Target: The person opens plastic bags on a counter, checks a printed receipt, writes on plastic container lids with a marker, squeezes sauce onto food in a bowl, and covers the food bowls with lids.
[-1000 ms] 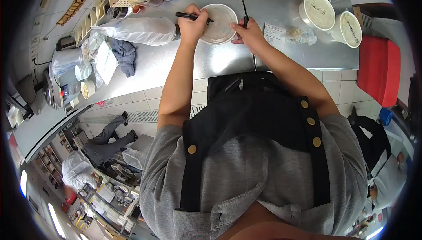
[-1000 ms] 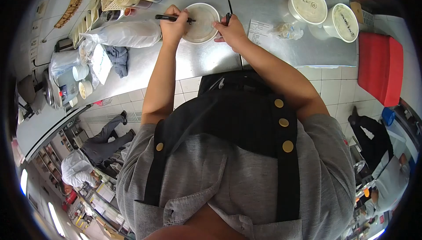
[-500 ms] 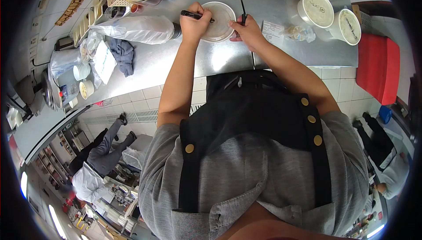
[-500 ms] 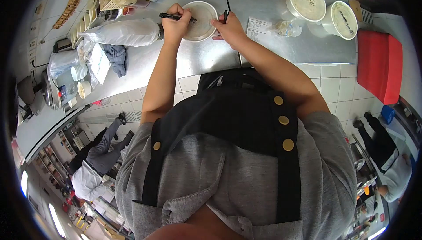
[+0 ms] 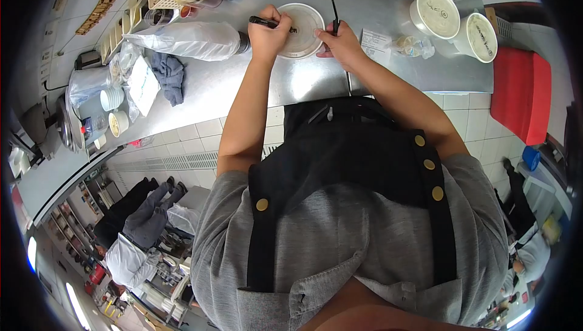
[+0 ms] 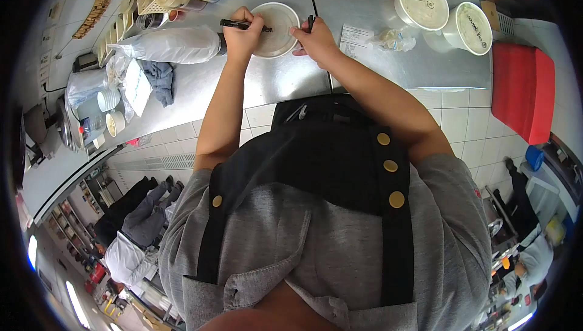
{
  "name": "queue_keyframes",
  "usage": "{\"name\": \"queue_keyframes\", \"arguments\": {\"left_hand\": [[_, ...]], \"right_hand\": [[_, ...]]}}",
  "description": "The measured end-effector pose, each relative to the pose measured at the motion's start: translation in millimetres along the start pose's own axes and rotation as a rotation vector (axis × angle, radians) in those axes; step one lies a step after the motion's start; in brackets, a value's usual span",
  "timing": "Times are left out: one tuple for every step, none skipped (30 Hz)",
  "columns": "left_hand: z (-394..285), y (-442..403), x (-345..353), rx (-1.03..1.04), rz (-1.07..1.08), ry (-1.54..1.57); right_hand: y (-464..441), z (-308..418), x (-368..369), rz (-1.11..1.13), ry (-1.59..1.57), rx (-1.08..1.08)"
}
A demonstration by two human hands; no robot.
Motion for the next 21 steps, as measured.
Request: {"name": "queue_keyframes", "arguments": {"left_hand": [[-2.1,0.7,0.5,0.024,-0.004,-0.031],[-4.8,1.4,1.1,0.048,-0.008,-0.06],[-5.8,2.4,1.8,0.047,-0.007,-0.059],[-6.4,3.4,2.3,0.038,-0.008,-0.062],[-5.7,3.7,2.9,0.031,-0.008,-0.066],[-5.5,3.3,2.8,0.031,-0.008,-0.065],[-4.4,2.9,2.6,0.017,0.0,-0.075],[-2.6,2.7,3.0,0.002,0.007,-0.085],[-2.1,3.0,3.9,0.002,0.006,-0.085],[-2.6,3.2,4.3,0.017,-0.01,-0.063],[-5.0,3.0,4.1,0.032,-0.026,-0.04],[-6.3,2.9,4.6,0.034,-0.025,-0.039],[-6.3,3.3,5.2,0.014,-0.019,0.011],[-5.4,3.9,5.9,-0.007,-0.012,0.06],[-5.8,4.0,6.1,-0.006,-0.012,0.061],[-7.1,4.6,6.6,0.012,-0.003,0.005],[-6.6,5.7,7.1,0.03,0.005,-0.052],[-4.9,5.7,6.6,0.03,0.005,-0.053],[-2.2,4.8,5.7,0.013,0.0,0.003],[0.1,4.4,5.3,-0.003,-0.005,0.06],[0.9,5.4,7.1,-0.002,-0.004,0.06]], "right_hand": [[0.0,0.0,0.1,0.0,-0.001,0.004],[-0.1,-0.7,-0.3,-0.001,-0.001,0.008],[-1.6,-2.9,-0.7,-0.002,0.0,0.009],[-4.3,-5.4,-1.0,-0.005,-0.008,0.002],[-5.3,-5.4,-0.8,-0.008,-0.017,-0.006],[-5.6,-6.0,-1.1,-0.008,-0.017,-0.007],[-5.8,-6.4,-1.5,-0.01,-0.017,-0.012],[-5.9,-6.6,-1.8,-0.011,-0.017,-0.018],[-6.1,-7.1,-1.9,-0.011,-0.017,-0.018],[-6.5,-7.6,-1.7,-0.008,-0.022,-0.015],[-6.9,-7.8,-1.6,-0.007,-0.027,-0.013],[-7.2,-7.7,-2.1,-0.008,-0.027,-0.014],[-7.4,-8.1,-1.9,0.003,-0.033,-0.01],[-6.8,-8.0,-1.2,0.015,-0.039,-0.005],[-6.7,-7.4,-1.1,0.015,-0.039,-0.005],[-6.5,-7.0,-1.4,0.006,-0.032,-0.008],[-6.3,-7.4,-1.7,-0.003,-0.026,-0.01],[-6.1,-8.1,-1.4,-0.002,-0.027,-0.01],[-6.1,-8.3,-1.6,-0.008,-0.031,-0.013],[-5.5,-7.1,-1.6,-0.014,-0.035,-0.018],[-5.0,-5.9,-1.7,-0.015,-0.036,-0.018]]}}
Point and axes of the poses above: each hand's wrist, its own y-axis away from the middle knuckle, its own x-axis out of the palm, z = x × y, the point moved 6 cm from there along -y, towards the middle knuckle, and after that the axes turned 3 degrees about -y, right-handed, at the moved point
